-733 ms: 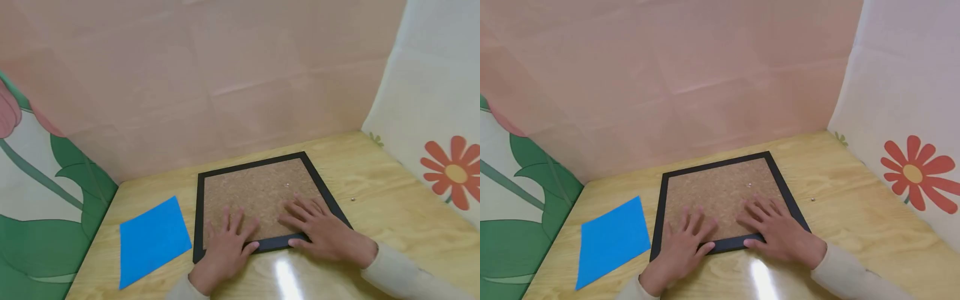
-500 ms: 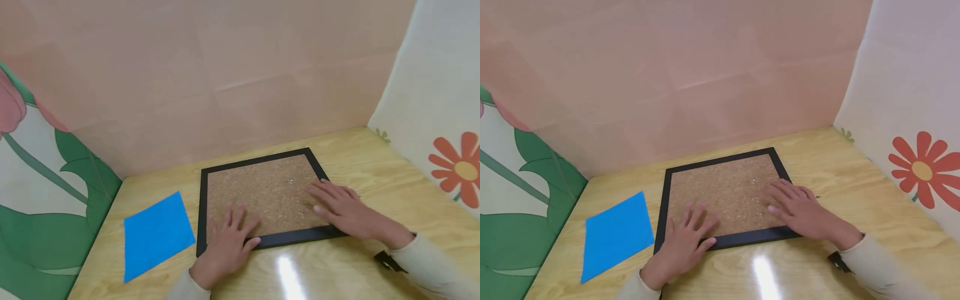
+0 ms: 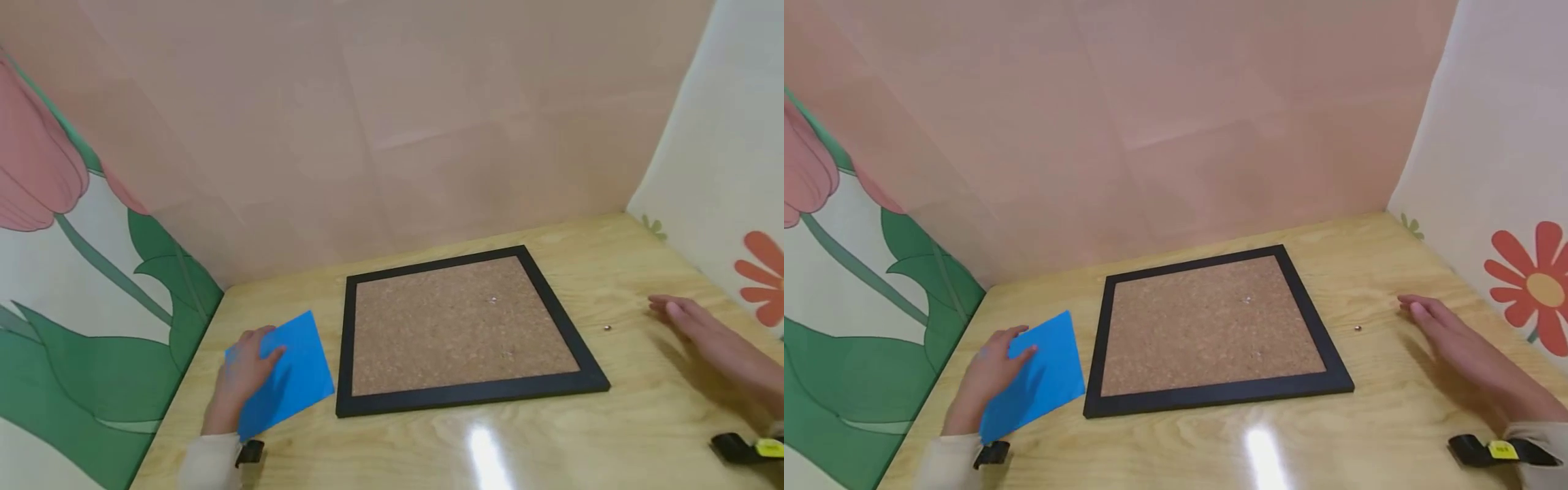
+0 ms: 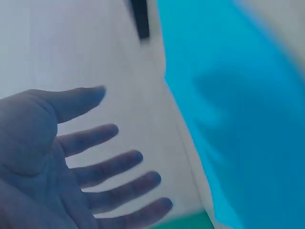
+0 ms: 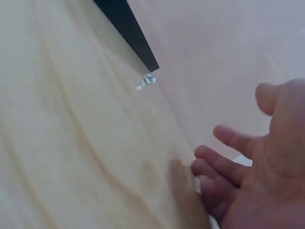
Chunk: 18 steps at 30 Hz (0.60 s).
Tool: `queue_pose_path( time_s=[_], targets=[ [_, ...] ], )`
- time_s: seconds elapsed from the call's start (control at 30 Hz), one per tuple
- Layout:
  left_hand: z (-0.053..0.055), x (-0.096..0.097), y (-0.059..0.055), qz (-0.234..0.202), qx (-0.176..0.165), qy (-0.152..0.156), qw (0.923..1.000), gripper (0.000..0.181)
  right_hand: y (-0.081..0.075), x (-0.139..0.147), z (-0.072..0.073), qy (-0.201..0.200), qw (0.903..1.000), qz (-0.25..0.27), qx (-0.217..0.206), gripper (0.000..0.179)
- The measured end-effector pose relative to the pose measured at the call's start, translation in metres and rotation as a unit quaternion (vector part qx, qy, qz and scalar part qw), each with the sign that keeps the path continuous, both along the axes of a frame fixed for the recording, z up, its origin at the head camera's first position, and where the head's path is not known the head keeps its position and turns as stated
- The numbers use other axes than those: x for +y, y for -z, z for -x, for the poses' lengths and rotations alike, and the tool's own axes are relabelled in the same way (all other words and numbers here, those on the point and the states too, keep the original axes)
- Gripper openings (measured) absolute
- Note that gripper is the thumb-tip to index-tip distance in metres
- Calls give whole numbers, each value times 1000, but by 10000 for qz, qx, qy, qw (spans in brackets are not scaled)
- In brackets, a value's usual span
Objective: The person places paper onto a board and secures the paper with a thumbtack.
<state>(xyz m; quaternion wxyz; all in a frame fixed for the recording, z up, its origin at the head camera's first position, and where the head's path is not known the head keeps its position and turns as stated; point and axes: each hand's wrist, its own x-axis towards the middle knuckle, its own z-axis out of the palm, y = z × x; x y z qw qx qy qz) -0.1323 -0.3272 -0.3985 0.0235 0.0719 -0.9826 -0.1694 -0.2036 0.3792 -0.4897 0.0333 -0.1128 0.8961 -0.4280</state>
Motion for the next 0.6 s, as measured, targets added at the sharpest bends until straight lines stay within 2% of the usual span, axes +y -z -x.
queue_pose_path(
  time_s=[0.13, 0.2, 0.3, 0.37, 0.47, 0.6],
  targets=[
    [-3, -43, -1, 115, -548, -663, 9962, 77, 8, 3, 3, 137, 9997, 50, -210, 61],
    [-5, -55, 3, 64, -900, -874, 9921, 97, 13, 3, 4, 87, 10000, -10, 5, 56],
    [-7, -64, 11, -89, -1283, -1136, 9852, 120, 14, -1, 6, -37, 9989, -124, 448, 47],
    [-6, -65, 15, -116, -1308, -1195, 9841, 125, 11, -4, 8, -144, 9970, -265, 711, 40],
    [-2, -60, 18, -130, -1145, -1250, 9854, 122, 5, -6, 7, -173, 9938, -466, 994, 34],
    [3, -56, 20, -192, -1090, -1241, 9861, 117, 0, -5, 5, -129, 9921, -612, 1084, 31]
  ],
)
